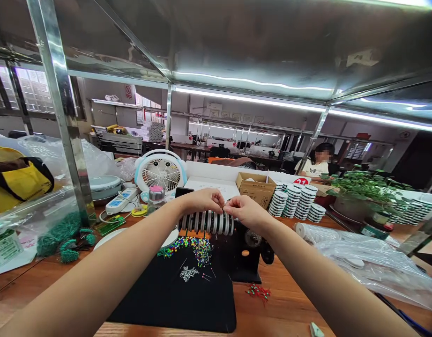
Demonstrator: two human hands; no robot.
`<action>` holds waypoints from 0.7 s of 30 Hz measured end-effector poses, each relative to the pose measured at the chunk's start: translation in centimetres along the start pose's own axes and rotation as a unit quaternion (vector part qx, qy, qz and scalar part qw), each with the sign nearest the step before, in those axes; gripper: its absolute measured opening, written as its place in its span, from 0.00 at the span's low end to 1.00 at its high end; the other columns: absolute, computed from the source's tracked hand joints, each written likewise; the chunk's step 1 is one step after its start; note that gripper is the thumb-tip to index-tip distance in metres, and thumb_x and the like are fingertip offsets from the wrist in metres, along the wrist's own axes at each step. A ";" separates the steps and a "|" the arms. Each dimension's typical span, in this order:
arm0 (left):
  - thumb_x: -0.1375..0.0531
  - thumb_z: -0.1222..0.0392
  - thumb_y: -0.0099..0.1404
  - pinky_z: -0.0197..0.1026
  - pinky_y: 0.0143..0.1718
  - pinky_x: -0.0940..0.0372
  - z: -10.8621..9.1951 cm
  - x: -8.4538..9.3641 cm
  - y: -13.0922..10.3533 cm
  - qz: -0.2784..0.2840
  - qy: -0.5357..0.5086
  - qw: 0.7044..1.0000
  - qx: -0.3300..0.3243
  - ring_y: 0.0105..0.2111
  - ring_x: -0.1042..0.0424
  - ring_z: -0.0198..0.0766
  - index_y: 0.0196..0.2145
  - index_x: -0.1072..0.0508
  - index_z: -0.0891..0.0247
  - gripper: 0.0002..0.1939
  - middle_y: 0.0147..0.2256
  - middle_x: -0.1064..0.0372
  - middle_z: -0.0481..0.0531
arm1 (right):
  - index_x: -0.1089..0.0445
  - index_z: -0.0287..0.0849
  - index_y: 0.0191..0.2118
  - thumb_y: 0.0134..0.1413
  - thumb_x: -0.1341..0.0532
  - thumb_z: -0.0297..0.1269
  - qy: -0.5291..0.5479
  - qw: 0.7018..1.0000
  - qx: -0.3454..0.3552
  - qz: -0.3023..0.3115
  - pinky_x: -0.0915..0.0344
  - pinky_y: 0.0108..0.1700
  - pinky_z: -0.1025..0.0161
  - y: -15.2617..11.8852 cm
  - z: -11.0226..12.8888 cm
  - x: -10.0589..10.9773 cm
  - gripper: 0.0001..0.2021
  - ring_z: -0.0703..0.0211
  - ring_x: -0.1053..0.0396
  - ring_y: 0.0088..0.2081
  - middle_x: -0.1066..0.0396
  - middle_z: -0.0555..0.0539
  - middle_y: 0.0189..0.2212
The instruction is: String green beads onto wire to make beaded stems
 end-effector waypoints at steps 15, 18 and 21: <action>0.42 0.68 0.42 0.37 0.33 0.45 0.4 -0.3 0.7 0.028 -0.053 0.998 0.017 0.29 0.37 0.34 0.27 0.31 0.62 0.11 0.27 0.33 0.44 | 0.36 0.41 0.27 0.53 0.45 0.27 -0.123 0.973 0.175 -0.084 0.42 0.41 0.61 -1.8 2.7 -0.4 0.06 0.60 0.39 0.35 0.41 0.49 0.32; 0.42 0.68 0.42 0.38 0.33 0.45 0.4 -0.4 0.7 0.033 -0.052 0.998 0.010 0.29 0.36 0.35 0.27 0.31 0.62 0.10 0.26 0.33 0.44 | 0.37 0.41 0.27 0.53 0.45 0.27 -0.124 0.972 0.180 -0.086 0.42 0.41 0.61 -1.8 2.8 -0.5 0.06 0.59 0.39 0.36 0.41 0.49 0.33; 0.43 0.69 0.43 0.38 0.32 0.46 0.6 -0.3 0.7 0.034 -0.045 0.998 0.008 0.28 0.37 0.34 0.27 0.30 0.62 0.09 0.25 0.33 0.44 | 0.38 0.42 0.27 0.53 0.45 0.27 -0.122 0.973 0.177 -0.088 0.41 0.40 0.61 -1.8 2.7 -0.5 0.06 0.59 0.39 0.35 0.41 0.49 0.33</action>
Point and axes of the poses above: each hand's wrist, its own y-axis towards the middle knuckle, its own x-axis out of the back of the hand, z = x × y, the point moved 10 cm from there along y, towards the middle knuckle
